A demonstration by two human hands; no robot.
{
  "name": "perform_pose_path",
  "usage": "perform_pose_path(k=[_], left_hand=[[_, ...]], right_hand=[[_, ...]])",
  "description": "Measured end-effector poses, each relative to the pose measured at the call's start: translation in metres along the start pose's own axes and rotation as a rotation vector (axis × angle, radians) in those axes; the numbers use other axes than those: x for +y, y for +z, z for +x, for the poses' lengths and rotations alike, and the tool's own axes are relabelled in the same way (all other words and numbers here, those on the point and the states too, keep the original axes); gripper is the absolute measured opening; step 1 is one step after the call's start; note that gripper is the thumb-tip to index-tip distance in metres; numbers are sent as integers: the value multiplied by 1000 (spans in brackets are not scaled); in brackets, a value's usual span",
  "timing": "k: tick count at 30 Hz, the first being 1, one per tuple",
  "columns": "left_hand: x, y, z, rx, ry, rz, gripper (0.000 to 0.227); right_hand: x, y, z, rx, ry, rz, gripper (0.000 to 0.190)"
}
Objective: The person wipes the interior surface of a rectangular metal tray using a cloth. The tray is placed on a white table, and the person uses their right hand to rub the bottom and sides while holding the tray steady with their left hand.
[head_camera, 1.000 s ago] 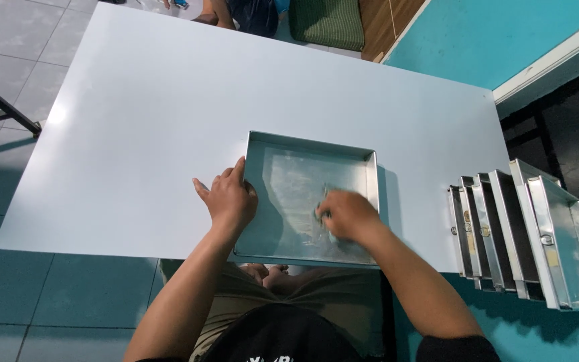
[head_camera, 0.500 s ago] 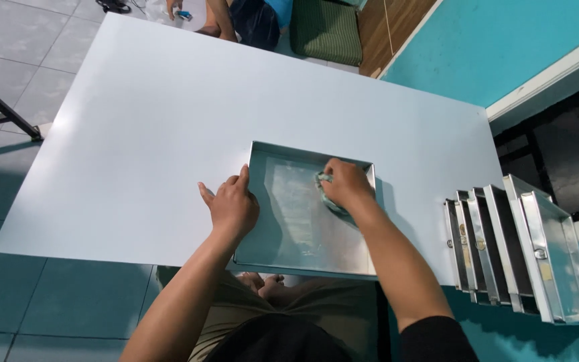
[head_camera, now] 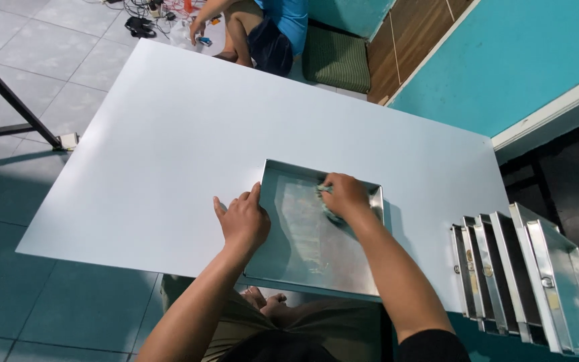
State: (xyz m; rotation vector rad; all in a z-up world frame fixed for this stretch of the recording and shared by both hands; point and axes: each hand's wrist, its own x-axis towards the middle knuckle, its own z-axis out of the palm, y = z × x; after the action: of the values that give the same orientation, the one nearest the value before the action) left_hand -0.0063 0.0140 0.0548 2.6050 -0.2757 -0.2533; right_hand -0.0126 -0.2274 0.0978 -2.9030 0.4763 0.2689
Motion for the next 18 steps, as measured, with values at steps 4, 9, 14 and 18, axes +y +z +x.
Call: perform_pose_path(k=[4,9,14,18], left_hand=[[-2,3,0,-5,-1,-39,53],[-2,8,2,-6,45,4,57],[-4,15,5,-1,73,39,56],[-12,30,12,20,96,28,59]], right_hand=[[28,-20,-18,-6,108,-26,23],[37,-15,-16,10,140,1,20],[4,7,8,-6,76,6,22],[-43,27,26,-8,-195,-6,20]])
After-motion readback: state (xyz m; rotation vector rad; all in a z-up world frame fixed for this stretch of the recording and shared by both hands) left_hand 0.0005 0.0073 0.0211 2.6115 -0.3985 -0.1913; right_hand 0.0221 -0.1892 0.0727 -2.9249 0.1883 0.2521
